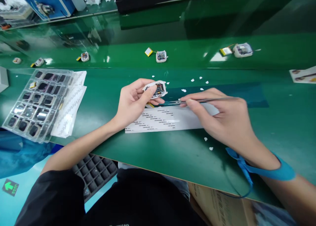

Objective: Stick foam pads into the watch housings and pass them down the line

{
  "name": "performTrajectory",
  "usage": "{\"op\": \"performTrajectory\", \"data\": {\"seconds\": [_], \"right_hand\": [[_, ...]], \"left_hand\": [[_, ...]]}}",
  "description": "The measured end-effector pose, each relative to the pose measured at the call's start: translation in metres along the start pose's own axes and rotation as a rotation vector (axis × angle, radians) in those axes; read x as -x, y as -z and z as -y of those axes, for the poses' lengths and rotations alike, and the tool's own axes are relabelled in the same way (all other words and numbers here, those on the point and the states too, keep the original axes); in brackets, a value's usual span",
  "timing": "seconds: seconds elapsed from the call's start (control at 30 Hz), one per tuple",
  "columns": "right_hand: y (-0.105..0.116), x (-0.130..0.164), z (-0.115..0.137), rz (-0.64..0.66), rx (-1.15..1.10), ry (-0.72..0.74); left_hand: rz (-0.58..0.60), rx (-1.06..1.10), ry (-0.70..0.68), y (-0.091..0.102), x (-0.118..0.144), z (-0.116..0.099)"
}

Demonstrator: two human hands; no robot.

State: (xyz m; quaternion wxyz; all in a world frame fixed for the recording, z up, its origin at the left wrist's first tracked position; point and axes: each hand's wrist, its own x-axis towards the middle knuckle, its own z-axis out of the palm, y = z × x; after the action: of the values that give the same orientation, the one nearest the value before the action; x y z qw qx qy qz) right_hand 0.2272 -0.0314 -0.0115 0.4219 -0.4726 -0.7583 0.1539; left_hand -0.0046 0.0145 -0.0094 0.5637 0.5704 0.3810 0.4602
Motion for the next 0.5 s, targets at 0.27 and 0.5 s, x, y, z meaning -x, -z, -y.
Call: {"op": "performTrajectory", "data": {"seconds": [0.27,0.5], "right_hand": [[-0.005,0.003,-0.011,0.12,-0.062,-0.017],[-0.01,0.003,-0.017,0.128,-0.074,0.005]], "left_hand": [[0.151,-0.404,-0.3,0.01,-0.004,0.015],[0.426,-0.915,-0.548,0.015,-0.005,0.019]]}}
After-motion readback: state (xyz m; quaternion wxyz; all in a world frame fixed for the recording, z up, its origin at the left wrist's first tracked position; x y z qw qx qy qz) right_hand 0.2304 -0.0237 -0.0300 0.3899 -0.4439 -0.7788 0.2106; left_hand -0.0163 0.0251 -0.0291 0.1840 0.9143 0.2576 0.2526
